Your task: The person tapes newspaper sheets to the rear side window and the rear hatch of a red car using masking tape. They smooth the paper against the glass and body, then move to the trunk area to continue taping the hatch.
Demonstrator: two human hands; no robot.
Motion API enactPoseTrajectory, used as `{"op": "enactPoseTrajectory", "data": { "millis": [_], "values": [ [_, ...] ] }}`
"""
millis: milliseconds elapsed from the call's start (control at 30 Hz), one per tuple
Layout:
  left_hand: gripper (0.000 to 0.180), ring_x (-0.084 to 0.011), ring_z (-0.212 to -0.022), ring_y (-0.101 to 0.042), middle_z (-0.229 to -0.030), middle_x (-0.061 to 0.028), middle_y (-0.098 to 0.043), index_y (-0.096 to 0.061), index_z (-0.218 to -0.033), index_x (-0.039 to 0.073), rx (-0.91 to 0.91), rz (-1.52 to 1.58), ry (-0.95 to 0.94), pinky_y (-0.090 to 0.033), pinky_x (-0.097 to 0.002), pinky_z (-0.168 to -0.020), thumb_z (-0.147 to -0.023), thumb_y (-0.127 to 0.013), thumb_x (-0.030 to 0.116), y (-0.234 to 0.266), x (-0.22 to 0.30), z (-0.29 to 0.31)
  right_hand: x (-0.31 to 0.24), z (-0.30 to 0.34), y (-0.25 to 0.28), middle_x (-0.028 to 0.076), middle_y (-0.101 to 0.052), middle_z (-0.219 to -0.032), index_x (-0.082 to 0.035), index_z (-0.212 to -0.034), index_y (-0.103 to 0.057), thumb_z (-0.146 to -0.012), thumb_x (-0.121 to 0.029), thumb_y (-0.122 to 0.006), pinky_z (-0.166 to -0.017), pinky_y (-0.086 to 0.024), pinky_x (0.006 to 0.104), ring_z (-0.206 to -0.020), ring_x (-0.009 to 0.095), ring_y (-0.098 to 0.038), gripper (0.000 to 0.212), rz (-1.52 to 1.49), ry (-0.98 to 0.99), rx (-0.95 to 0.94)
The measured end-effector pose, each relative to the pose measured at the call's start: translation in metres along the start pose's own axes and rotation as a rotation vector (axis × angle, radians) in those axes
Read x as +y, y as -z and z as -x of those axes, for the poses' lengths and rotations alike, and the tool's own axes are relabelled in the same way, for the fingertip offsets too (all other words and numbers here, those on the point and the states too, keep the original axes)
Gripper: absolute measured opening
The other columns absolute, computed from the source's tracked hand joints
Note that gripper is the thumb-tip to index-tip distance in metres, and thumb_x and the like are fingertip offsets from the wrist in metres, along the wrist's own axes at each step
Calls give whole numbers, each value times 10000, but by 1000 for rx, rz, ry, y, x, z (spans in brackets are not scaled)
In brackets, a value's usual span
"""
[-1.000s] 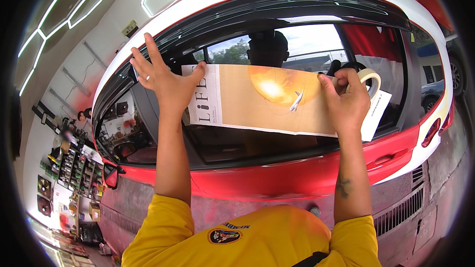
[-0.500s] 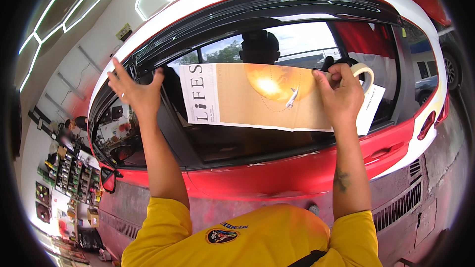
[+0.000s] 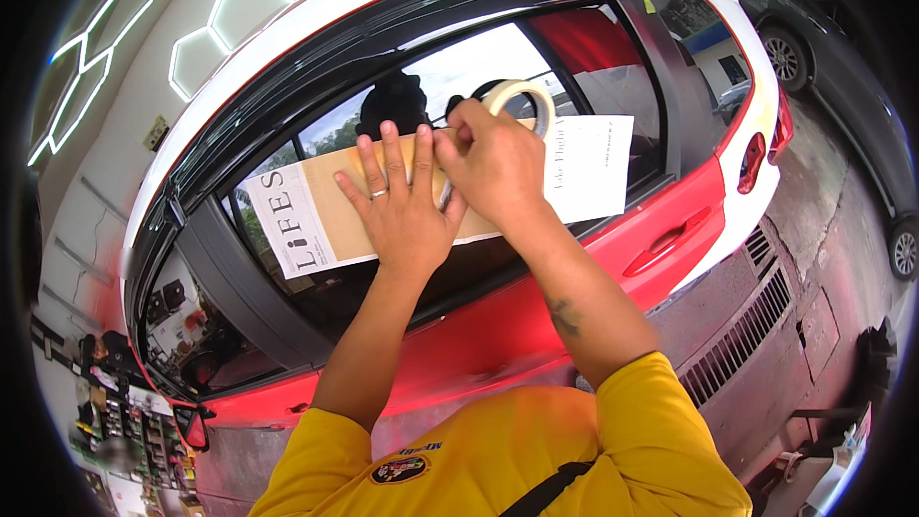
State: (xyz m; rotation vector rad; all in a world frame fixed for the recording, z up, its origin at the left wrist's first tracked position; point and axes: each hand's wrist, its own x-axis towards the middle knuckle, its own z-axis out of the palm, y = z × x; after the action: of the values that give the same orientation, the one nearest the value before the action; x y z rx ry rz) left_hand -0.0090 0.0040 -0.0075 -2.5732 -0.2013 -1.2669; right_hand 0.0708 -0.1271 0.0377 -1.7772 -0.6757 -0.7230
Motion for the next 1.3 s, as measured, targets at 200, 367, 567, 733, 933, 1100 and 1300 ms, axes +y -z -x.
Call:
{"op": "enactPoseTrajectory", "data": {
  "millis": [200,367,567,733,933,1100,1300],
  "values": [
    [1003,-465,-1677,-159,-1816,-177,-231,-424,-1709,252,22,-46,3,-111,-829,-1226,-865,-784,659,-3,-2,1,7,-2,7,69,-748,-737,-90,-855,-754,-885,-277,-841,-655,-580,397,-684,262,-739,209,32,-74,-64],
    [1053,-471,-1662,-200,-1804,-183,-259,-434,-1702,231,28,-60,-12,-152,-829,-1219,-822,-834,650,-4,2,-2,39,-7,32,90,-758,-753,-71,-858,-762,-892,-222,-838,-661,-578,381,-693,246,-752,172,3,-110,-41],
    [1064,-485,-1659,-210,-1794,-202,-279,-460,-1688,212,32,-102,-24,-118,-802,-1243,-807,-843,668,-4,1,-1,85,-12,58,104,-759,-772,-43,-897,-777,-889,-178,-835,-684,-580,347,-686,207,-744,148,-39,-153,5],
    [1050,-489,-1662,-202,-1794,-215,-278,-459,-1688,194,27,-114,-22,-81,-784,-1257,-827,-826,670,-6,0,1,133,-10,91,101,-761,-780,-66,-928,-797,-886,-190,-834,-685,-596,376,-710,254,-752,136,-26,-174,110],
    [1059,-491,-1664,-179,-1805,-216,-249,-388,-1722,186,23,-145,-31,-89,-753,-1265,-863,-803,646,-4,1,2,175,-5,114,107,-759,-797,-75,-939,-796,-901,-182,-832,-658,-592,370,-674,254,-742,119,36,-123,156],
    [1046,-449,-1676,-174,-1808,-193,-256,-402,-1717,199,18,-127,-18,-84,-749,-1266,-861,-813,637,-3,2,0,175,-1,112,110,-733,-782,-112,-925,-776,-906,-162,-815,-614,-580,397,-659,301,-729,66,121,-106,233],
    [1004,-390,-1673,-203,-1802,-150,-281,-473,-1681,252,-69,-218,25,-139,-777,-1217,-836,-836,656,21,-9,3,203,8,107,109,-731,-829,-133,-958,-760,-922,-178,-821,-565,-550,416,-641,334,-706,84,310,-57,401]
  ]
}}
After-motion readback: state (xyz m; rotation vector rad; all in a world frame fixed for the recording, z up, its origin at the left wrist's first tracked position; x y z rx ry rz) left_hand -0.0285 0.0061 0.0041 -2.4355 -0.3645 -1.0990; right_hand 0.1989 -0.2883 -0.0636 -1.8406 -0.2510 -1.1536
